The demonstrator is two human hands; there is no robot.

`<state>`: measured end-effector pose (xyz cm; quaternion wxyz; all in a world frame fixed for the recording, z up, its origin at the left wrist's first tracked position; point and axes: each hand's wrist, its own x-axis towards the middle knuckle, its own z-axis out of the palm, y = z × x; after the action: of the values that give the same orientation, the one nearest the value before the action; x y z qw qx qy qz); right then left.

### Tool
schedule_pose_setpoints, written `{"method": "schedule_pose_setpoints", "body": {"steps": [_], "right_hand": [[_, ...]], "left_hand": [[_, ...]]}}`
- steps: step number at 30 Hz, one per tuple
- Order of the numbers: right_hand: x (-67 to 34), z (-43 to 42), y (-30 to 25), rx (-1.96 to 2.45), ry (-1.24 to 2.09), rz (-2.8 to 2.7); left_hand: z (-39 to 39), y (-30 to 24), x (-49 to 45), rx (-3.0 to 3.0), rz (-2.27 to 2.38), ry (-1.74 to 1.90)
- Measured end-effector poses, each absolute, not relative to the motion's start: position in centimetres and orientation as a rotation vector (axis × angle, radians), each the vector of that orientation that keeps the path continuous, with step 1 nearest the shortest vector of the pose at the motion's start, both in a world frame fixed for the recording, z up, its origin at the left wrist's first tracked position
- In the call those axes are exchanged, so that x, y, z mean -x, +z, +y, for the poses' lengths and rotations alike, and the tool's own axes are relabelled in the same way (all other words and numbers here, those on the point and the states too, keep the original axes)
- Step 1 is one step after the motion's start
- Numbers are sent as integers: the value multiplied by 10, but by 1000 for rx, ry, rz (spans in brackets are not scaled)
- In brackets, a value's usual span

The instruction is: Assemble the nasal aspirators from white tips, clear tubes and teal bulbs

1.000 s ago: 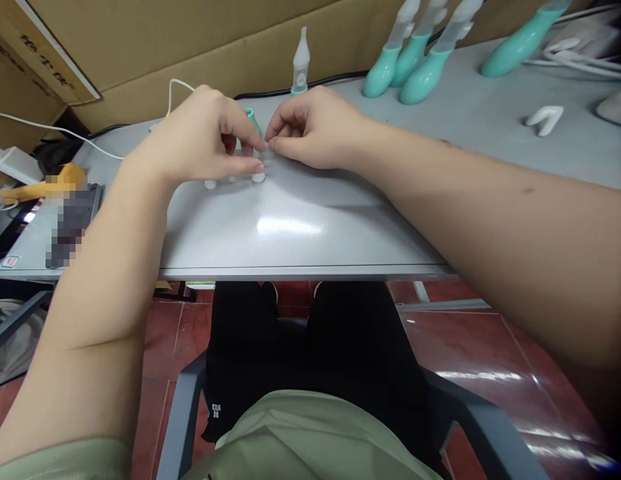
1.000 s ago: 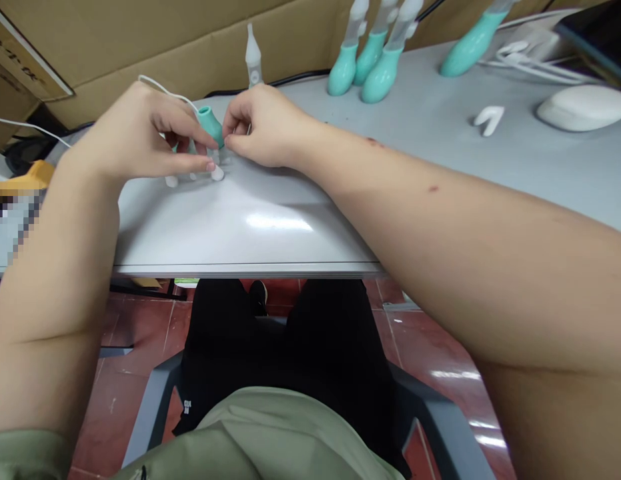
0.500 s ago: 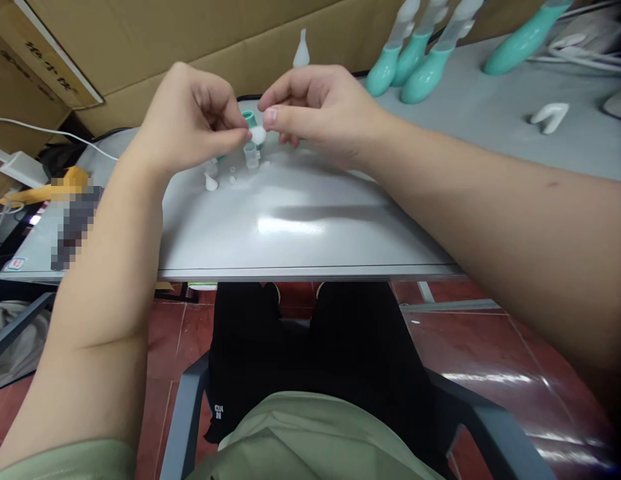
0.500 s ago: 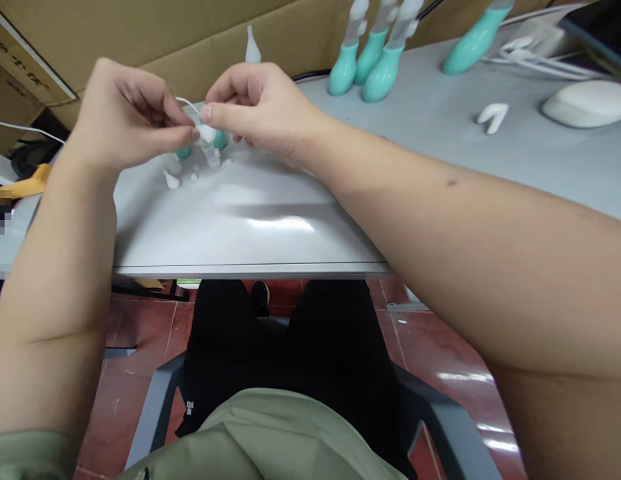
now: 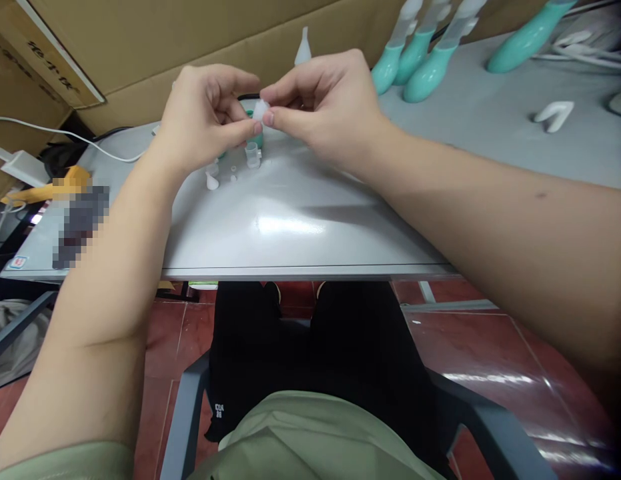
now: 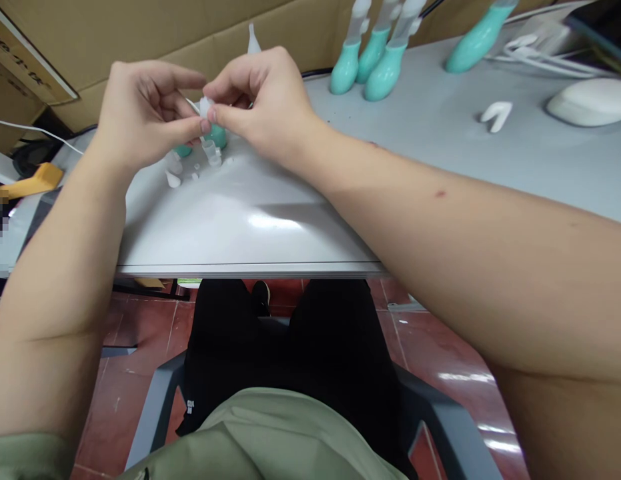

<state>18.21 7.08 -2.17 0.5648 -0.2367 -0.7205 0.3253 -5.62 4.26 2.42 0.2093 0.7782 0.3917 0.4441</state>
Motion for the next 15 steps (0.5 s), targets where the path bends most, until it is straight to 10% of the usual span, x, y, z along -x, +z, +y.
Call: {"method": "schedule_pose_setpoints", "body": {"steps": [15], "right_hand": [[-173,62,-15,615,655,-1749]], "left_hand": [[40,20,45,-2319,1213,1299]]}}
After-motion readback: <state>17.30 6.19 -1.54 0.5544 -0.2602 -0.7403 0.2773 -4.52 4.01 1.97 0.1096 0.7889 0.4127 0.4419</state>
